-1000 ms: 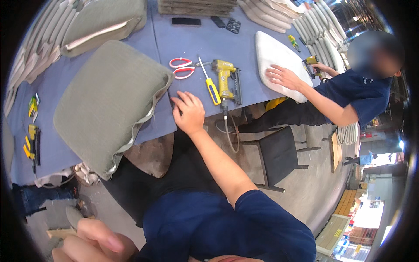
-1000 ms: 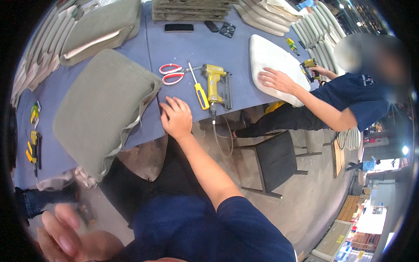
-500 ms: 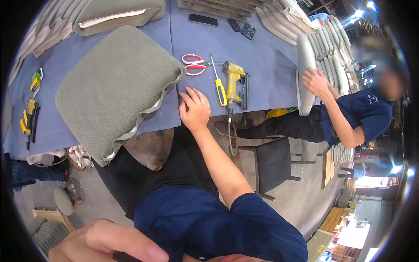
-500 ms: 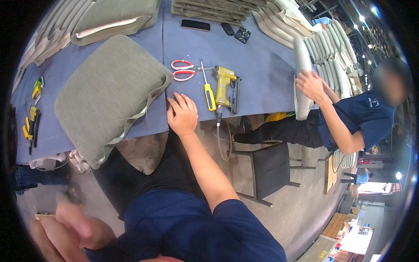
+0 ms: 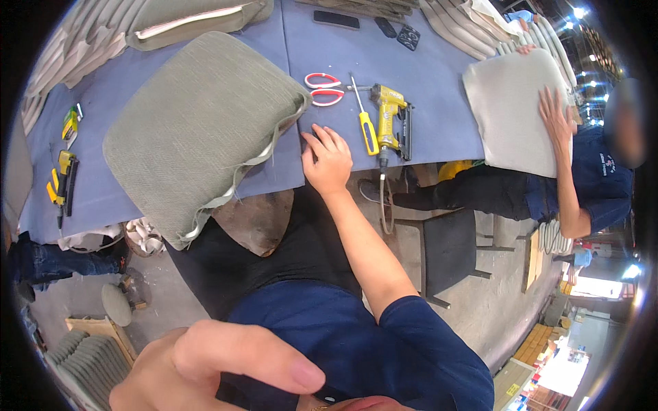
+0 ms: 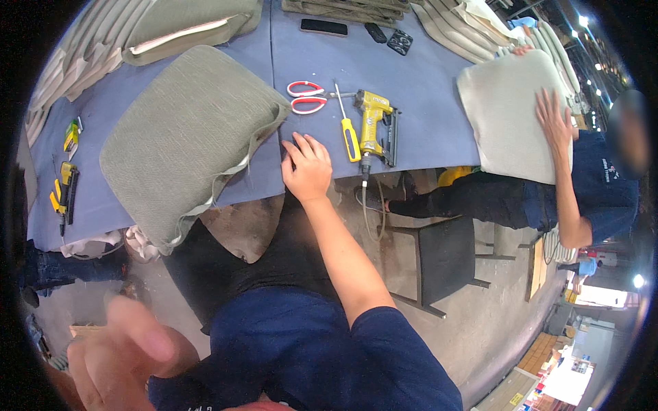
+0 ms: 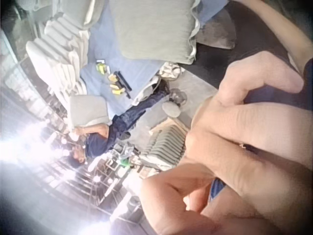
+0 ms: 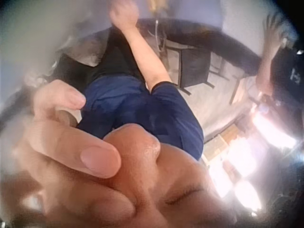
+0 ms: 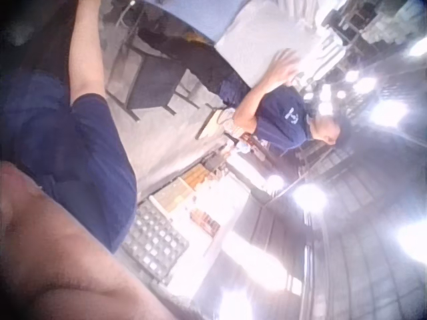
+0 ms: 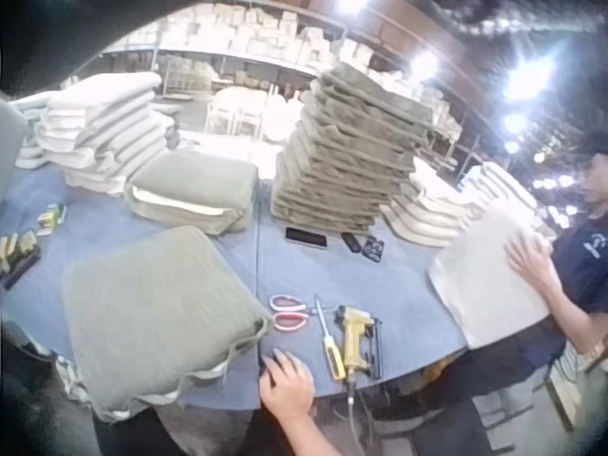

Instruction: The person covers a cushion with green fabric, smooths it, and secures it using a staple gun. They trim excess fabric with a seam ripper and scissors, then continue stapling the fabric around the edges. The finished cushion is placed on a stack of completed cushions.

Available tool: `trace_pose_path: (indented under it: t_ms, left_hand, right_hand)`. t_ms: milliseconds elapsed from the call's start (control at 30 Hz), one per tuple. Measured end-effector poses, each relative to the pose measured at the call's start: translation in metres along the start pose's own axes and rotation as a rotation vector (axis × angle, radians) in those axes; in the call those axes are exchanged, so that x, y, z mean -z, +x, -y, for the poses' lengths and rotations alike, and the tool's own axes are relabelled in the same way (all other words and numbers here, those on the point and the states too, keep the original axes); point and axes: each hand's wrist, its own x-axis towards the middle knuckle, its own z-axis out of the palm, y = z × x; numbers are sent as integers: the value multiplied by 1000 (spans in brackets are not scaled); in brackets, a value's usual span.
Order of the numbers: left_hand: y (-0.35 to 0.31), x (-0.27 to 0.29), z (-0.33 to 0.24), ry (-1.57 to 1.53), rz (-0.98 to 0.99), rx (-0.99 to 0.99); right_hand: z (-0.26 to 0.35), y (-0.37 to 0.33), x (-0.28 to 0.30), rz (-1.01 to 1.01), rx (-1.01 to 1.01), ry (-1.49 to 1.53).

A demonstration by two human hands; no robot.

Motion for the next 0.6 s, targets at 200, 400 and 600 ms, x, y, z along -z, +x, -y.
trace_pose_path:
  t_ms: [200, 400, 600]
  left_hand:
    - [7, -15, -1, -73, 10, -47]
    - [9, -21, 12, -134, 12, -81]
    - [19, -6, 12, -361, -123, -84]
  right_hand:
    - [-10, -6, 4, -28, -20, -20]
    - [-5, -1, 5, -22, -5, 16]
    - [-4, -1, 12, -42, -21, 11]
